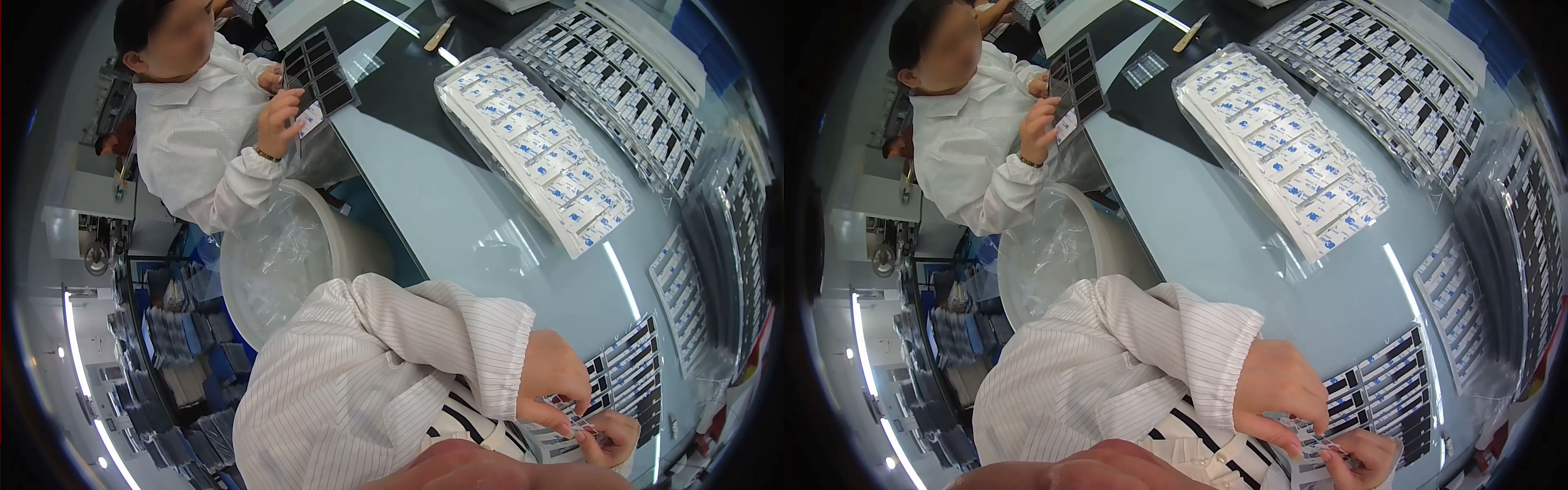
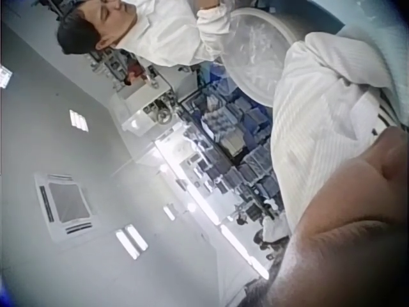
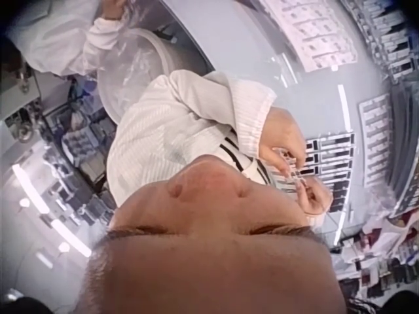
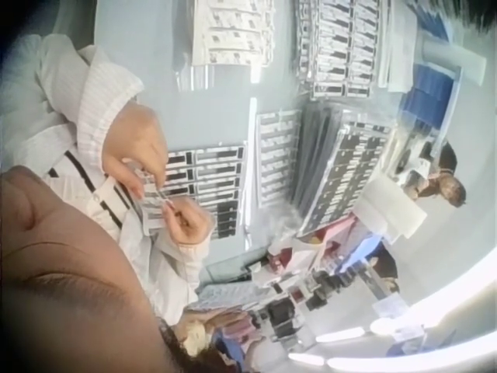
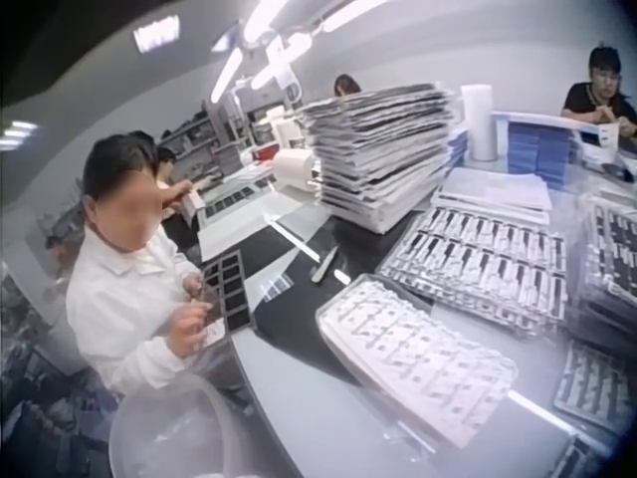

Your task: The worker is picking and placing small electronic components or adhesive strips at a manufacturing assembly station.

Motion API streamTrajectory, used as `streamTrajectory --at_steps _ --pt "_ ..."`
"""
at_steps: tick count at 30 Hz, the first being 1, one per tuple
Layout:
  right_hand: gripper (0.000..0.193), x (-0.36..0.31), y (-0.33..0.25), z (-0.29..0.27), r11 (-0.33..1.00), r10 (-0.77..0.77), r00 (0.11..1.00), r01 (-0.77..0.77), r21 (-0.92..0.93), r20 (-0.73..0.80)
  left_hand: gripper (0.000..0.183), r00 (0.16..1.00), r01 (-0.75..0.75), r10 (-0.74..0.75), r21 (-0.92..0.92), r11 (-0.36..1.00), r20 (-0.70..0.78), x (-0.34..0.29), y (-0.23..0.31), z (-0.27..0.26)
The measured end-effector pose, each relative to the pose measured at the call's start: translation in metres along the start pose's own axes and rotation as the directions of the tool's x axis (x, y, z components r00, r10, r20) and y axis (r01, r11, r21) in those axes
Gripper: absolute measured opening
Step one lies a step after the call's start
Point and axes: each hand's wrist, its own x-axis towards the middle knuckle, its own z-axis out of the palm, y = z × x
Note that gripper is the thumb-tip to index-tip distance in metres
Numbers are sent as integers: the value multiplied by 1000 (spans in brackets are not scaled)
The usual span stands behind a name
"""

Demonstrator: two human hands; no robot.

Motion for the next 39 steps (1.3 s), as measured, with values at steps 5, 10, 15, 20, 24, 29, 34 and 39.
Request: streamTrajectory --at_steps 5,10,15,20,24,29,34,39 --pt "13 -3 -4 -3 1000 0 1000 0 -28 -1 28 999 -30 31 14 999 -37 3 2 -5" --pt "14 1 -3 2 999 -34 998 35 14 -58 18 796 -25 63 73 997 -602 -36 14 -49" --pt "15 -2 -3 0 1000 20 1000 -19 12 -10 31 -168 -121 69 91 989 -983 -147 -27 -104" --pt "16 0 -13 3 999 38 999 -38 -11 -32 41 -394 -348 -377 -244 905 -838 -251 -72 -157" --pt "15 0 -8 3 999 34 999 -34 -15 -16 58 -440 -321 -485 -373 871 -755 -270 -70 -178" --pt "15 -8 -4 11 995 88 992 -83 58 -93 43 -395 -352 -312 -172 920 -864 -278 -82 -197" --pt "22 -6 -10 11 980 125 986 -105 170 -112 35 -484 -339 -297 -137 931 -823 -260 -82 -185" --pt "29 -8 -15 10 976 197 976 -186 109 -95 40 -345 -208 -323 -263 942 -881 -213 -64 -114"
